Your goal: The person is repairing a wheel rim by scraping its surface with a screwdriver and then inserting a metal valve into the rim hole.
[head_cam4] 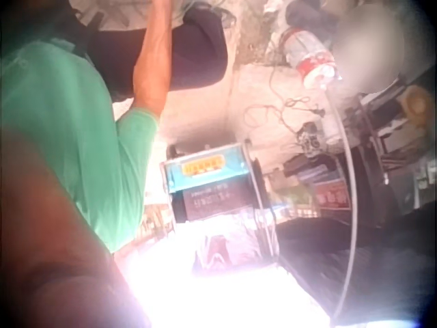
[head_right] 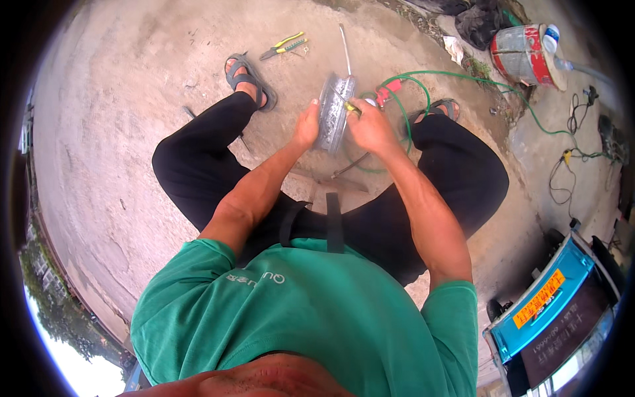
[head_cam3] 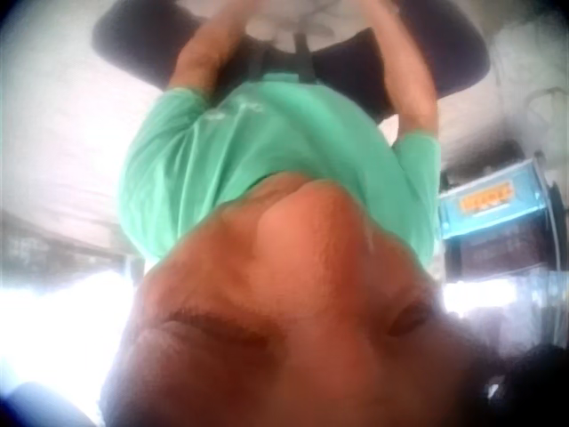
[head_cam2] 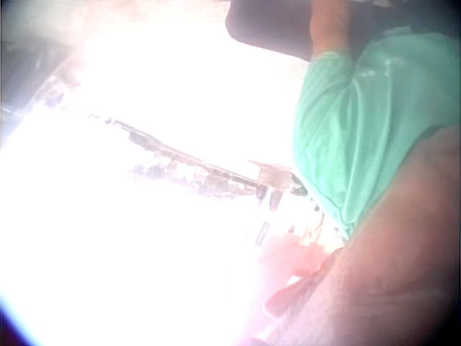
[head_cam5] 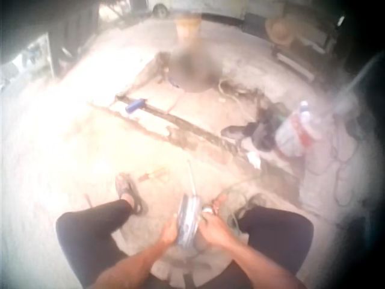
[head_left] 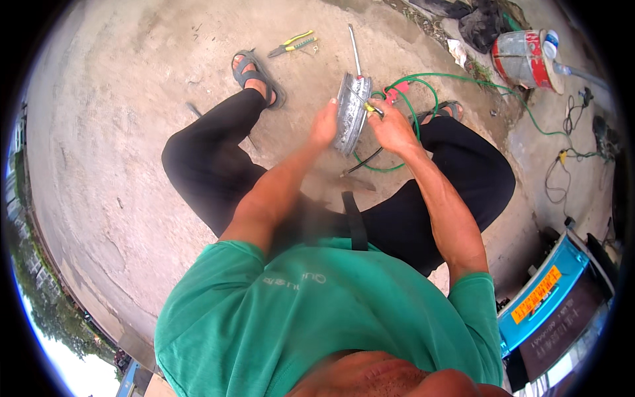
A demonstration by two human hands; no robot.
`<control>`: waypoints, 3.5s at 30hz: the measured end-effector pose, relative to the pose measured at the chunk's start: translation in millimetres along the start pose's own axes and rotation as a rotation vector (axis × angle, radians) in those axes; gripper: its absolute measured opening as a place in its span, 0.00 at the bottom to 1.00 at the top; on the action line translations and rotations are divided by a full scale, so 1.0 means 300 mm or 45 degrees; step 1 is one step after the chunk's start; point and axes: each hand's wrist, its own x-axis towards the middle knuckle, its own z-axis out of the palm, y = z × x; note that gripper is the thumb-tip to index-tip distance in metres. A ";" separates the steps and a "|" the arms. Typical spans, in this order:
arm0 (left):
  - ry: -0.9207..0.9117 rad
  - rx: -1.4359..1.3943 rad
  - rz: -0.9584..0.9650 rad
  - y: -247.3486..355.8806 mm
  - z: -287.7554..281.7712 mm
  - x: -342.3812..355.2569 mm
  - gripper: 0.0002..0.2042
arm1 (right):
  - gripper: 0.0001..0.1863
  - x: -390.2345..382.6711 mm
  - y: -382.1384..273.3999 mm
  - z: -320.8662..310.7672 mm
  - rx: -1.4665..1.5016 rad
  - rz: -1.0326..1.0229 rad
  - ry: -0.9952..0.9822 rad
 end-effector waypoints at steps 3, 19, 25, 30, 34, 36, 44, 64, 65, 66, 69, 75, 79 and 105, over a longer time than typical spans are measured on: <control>-0.033 0.016 -0.024 0.010 0.000 0.022 0.37 | 0.26 -0.040 -0.055 -0.018 -0.125 0.027 0.019; 0.091 0.085 -0.019 0.033 0.033 -0.010 0.35 | 0.26 0.170 0.048 0.069 -0.157 0.018 0.099; 0.021 0.051 0.076 0.004 -0.004 -0.005 0.33 | 0.28 0.032 0.035 0.017 -0.188 -0.091 0.033; 0.015 0.221 0.089 -0.013 -0.062 0.120 0.33 | 0.26 -0.059 -0.020 0.004 -0.211 -0.021 -0.009; -0.028 -0.342 -0.235 0.011 -0.012 0.201 0.31 | 0.26 -0.126 -0.064 0.029 -0.213 0.000 -0.084; -0.106 -0.647 -0.479 0.109 0.004 0.150 0.31 | 0.25 -0.150 -0.058 0.051 -0.220 -0.007 -0.067; -0.130 -1.032 -0.461 0.154 0.017 0.119 0.31 | 0.25 -0.152 -0.009 0.086 -0.073 -0.061 -0.007; 0.141 -0.448 -0.208 0.131 0.021 0.110 0.34 | 0.24 0.019 -0.071 0.209 0.177 0.085 0.177; 0.167 -0.555 -0.255 0.139 -0.002 0.107 0.33 | 0.24 0.021 -0.077 0.192 0.168 0.101 0.094; 0.188 -0.676 -0.302 0.162 -0.010 0.107 0.33 | 0.24 -0.004 -0.091 0.185 0.148 0.056 0.075; 0.160 -0.849 -0.295 0.210 -0.018 0.112 0.33 | 0.24 -0.113 -0.068 0.203 0.114 -0.023 0.075; 0.171 -0.732 -0.291 0.221 -0.031 0.159 0.34 | 0.25 -0.104 -0.105 0.181 0.118 0.052 0.008; 0.160 -0.722 -0.208 0.135 -0.017 0.193 0.33 | 0.26 -0.091 -0.128 0.233 0.130 0.095 0.038; 0.155 -0.299 -0.031 0.055 -0.043 0.197 0.33 | 0.27 0.032 -0.160 0.154 -0.042 0.052 -0.003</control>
